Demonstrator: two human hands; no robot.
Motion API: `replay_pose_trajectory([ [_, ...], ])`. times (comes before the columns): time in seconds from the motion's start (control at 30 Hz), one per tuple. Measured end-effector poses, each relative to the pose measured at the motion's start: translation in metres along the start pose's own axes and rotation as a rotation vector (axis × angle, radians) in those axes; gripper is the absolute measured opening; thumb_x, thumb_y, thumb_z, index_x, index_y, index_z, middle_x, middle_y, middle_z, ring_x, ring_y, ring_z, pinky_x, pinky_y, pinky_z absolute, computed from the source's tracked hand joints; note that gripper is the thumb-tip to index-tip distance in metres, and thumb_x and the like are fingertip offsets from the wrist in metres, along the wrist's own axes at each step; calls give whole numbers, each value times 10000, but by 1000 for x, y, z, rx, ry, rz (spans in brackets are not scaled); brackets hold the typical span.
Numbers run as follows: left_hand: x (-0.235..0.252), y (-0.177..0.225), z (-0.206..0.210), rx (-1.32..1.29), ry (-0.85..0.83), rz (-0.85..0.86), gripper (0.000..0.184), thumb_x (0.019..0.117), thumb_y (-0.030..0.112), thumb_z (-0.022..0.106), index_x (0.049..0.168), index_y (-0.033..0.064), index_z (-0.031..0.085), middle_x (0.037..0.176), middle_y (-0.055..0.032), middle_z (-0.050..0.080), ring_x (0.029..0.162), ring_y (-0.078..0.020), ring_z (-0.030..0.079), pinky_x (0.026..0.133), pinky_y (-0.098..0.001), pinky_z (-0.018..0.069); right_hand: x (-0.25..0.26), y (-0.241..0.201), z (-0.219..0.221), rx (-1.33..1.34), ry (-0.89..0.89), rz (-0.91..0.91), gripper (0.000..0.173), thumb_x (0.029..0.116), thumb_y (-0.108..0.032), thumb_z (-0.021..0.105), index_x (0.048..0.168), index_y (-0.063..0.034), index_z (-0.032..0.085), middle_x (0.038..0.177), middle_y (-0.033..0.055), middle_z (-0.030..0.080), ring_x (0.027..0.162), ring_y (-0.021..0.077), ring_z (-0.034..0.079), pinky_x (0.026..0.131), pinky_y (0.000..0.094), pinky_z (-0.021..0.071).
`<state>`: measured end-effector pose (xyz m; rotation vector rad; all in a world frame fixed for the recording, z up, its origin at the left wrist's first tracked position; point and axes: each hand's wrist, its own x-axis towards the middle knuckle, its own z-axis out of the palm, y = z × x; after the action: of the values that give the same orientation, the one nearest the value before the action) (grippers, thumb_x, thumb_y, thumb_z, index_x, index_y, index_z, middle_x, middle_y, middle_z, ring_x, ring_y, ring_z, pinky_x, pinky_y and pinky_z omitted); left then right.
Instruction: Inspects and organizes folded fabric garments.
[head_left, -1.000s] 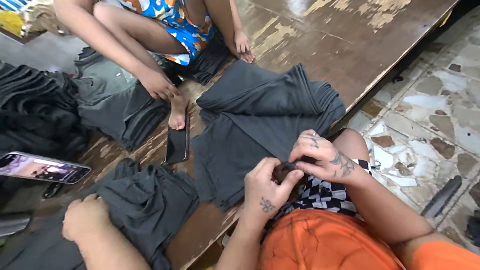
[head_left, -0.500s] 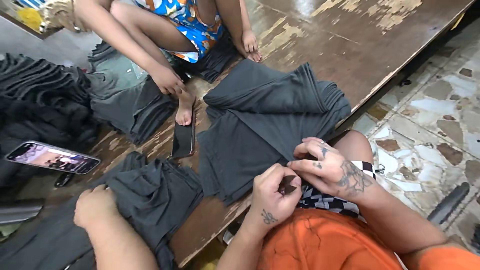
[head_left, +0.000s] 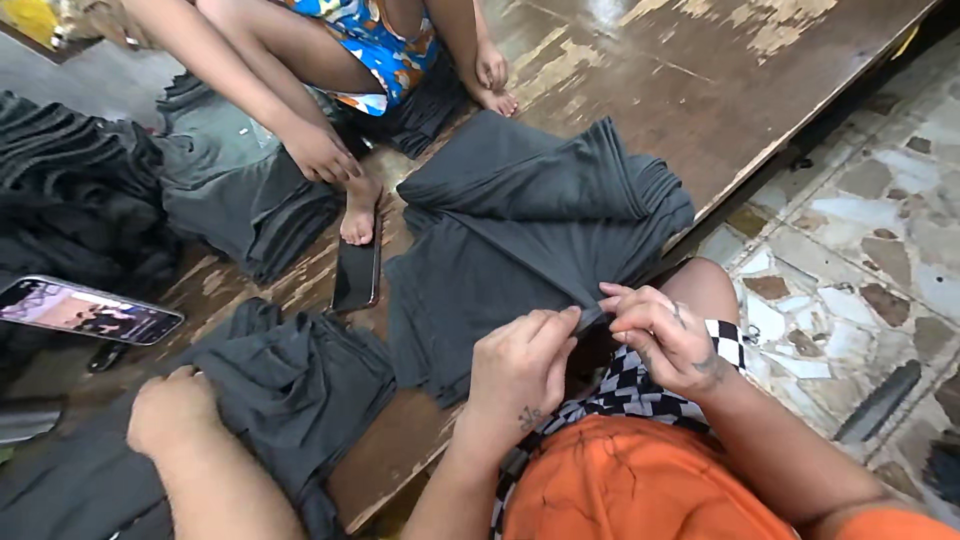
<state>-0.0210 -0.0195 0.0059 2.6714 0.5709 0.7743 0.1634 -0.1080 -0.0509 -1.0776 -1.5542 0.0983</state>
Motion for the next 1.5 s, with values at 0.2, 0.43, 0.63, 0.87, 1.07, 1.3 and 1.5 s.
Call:
replay_pose_trajectory([
  [0.2, -2, 3, -6, 59, -11, 5, 251, 967, 110, 563, 1113, 41, 755, 961, -120, 752, 834, -245, 737, 683, -362, 586, 0, -3, 1, -21, -34, -17, 221, 1082, -231, 498, 1002, -52, 602, 954, 126, 593, 998, 168, 658, 1055, 333, 514],
  [0.43, -5, -4, -11, 27, -41, 1, 250, 951, 146, 589, 1122, 41, 737, 984, -112, 750, 869, -240, 733, 725, -371, 590, 0, -3, 2, -7, -17, -17, 217, 1076, -237, 513, 995, -59, 607, 910, 92, 516, 903, 134, 601, 1067, 334, 490],
  [0.63, -2, -7, -3, -6, -2, 5, 246, 976, 88, 548, 1091, 28, 757, 950, -124, 759, 831, -241, 746, 689, -363, 593, 1, -4, 5, 45, -26, -30, 212, 1075, -236, 517, 998, -63, 613, 882, 94, 502, 877, 149, 590, 1078, 354, 468],
  [0.87, -1, -29, 20, -263, 76, -181, 175, 927, 103, 647, 1041, 7, 739, 829, -65, 717, 711, -76, 646, 681, -234, 540, -1, -24, 0, 168, -259, -182, 521, 1043, -427, 556, 677, -59, 515, 635, 96, 509, 643, 221, 565, 649, 316, 492],
  [1.07, 14, -30, 13, -472, 35, -401, 218, 1002, 165, 591, 883, 12, 689, 702, 44, 596, 648, 40, 527, 636, -148, 445, 15, -13, -20, -1, -162, -113, 426, 1091, -342, 472, 855, -40, 658, 733, 120, 662, 754, 219, 666, 870, 349, 538],
  [1.3, 16, -33, 5, -654, 127, -193, 207, 996, 49, 537, 1039, -99, 675, 883, -31, 690, 786, 55, 593, 743, -133, 502, 57, -3, 2, -350, -244, -195, 285, 1010, -96, 531, 1262, -82, 665, 870, 129, 713, 817, 292, 690, 844, 469, 538],
  [1.5, -4, -46, -21, -628, 233, -366, 275, 1017, 68, 492, 1197, -66, 651, 840, 44, 637, 606, 59, 476, 553, -139, 421, 150, 101, -95, -531, -86, 156, 406, 1074, -275, 481, 1290, 38, 624, 1175, 280, 669, 1073, 401, 668, 967, 554, 517],
])
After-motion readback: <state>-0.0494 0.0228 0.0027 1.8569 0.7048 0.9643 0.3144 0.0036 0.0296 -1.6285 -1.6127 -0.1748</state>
